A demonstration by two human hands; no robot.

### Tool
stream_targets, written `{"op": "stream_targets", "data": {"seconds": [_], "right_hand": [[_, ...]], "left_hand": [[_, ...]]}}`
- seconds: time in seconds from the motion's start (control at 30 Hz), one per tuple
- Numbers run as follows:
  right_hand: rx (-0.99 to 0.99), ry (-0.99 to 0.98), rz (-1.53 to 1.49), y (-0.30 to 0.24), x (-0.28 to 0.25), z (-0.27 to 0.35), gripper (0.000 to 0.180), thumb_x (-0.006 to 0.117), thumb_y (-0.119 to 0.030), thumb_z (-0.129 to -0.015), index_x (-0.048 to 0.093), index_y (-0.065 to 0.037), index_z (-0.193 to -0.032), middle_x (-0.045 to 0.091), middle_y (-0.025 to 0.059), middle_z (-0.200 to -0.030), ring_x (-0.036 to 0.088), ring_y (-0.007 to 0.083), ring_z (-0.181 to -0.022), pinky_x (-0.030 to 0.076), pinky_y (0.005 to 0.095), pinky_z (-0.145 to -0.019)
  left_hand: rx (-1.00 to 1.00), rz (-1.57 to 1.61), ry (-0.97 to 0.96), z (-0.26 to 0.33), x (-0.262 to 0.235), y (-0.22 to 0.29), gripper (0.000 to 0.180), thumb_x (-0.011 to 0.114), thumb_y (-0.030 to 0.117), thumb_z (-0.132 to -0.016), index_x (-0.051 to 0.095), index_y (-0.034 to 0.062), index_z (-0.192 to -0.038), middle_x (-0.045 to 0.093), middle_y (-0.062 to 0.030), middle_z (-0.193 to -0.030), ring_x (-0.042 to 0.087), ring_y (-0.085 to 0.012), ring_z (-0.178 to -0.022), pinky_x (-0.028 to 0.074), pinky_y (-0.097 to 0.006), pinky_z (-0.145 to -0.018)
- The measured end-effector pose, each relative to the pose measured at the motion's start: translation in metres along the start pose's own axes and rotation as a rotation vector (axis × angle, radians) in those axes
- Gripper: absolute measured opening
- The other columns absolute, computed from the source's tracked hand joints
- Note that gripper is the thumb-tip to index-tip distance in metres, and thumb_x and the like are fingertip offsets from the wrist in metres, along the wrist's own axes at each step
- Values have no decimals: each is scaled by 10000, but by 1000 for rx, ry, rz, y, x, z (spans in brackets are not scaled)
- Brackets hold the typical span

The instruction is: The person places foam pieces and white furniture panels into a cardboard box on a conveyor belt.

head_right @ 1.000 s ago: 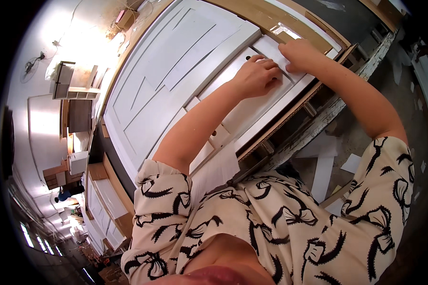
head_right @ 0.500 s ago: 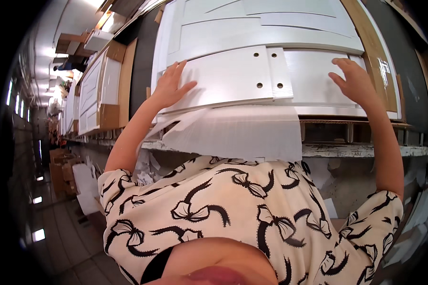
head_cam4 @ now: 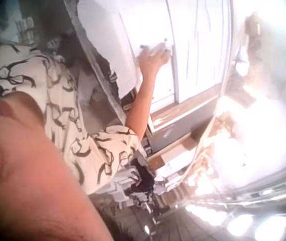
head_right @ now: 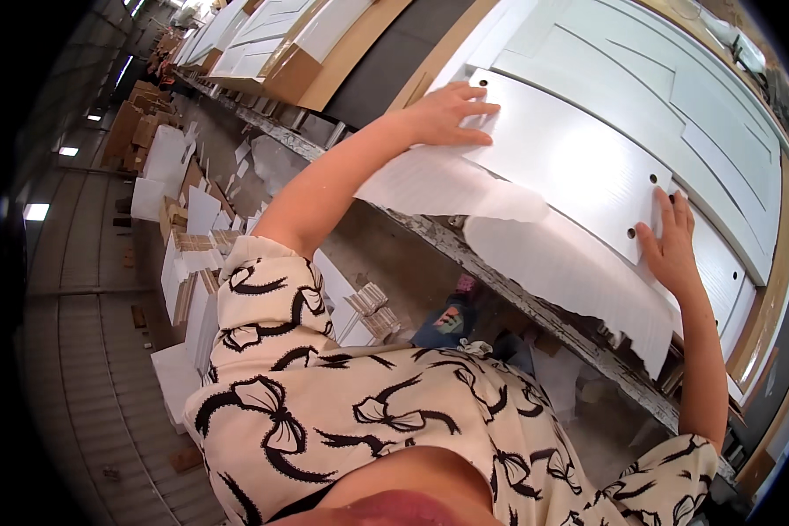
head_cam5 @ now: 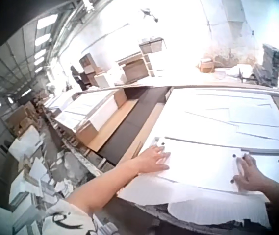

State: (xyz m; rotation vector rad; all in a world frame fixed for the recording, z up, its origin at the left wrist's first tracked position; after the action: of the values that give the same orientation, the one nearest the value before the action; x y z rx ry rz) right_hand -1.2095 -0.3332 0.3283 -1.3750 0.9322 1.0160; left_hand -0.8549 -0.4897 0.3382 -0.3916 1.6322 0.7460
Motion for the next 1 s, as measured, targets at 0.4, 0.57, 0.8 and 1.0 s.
{"op": "stream_targets", "data": {"seconds": [0.4, 0.57, 0.8, 1.0], "right_hand": [[443, -1, -753, 31, 18, -12, 536, 571, -131, -828, 375, 50, -1293, 541, 168, -1166, 549, 208, -1018, 433, 293, -850], [306, -107, -488, -5, 14, -14, 509, 561, -164, -853, 388, 41, -1286, 516, 171, -1201, 524, 233, -1056, 408, 305, -895], [26, -102, 288, -53, -53, -134, 462, 490, -281, -911, 439, -14, -1284, 468, 140, -1299, 471, 295, -1158, 367, 346, -971], [-216, 152, -544, -430, 38, -71, 264, 490, -134, -903, 593, 27, -1085, 614, 104, -1058, 584, 191, -953, 461, 298, -867]], "left_hand": [[-241, 147, -41, 45, -25, -17, 496, 546, 514, -773, 627, 90, -1019, 603, -136, -1023, 530, -285, -1025, 318, -448, -935], [-45, 598, 1132, 148, -35, -26, 157, 666, 208, -744, 635, 104, -857, 656, -32, -870, 601, -199, -861, 350, -389, -912], [-1116, 594, 138, 451, 220, -32, 339, 603, 365, -755, 622, 125, -995, 626, -95, -965, 601, -259, -893, 445, -399, -814], [-2287, 529, -221, 747, 317, 173, 371, 561, 354, -782, 621, 55, -994, 621, -181, -1008, 592, -343, -948, 452, -486, -805]]}}
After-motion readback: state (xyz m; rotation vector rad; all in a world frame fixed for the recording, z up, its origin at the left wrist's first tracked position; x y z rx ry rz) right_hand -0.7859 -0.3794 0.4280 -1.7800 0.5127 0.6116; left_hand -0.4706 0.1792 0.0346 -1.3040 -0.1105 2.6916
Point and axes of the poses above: each hand's wrist, its own z-axis away from the middle knuckle, its own x-axis out of the palm, y = z × x, the point moved 4 cm from there along -z, towards the middle knuckle
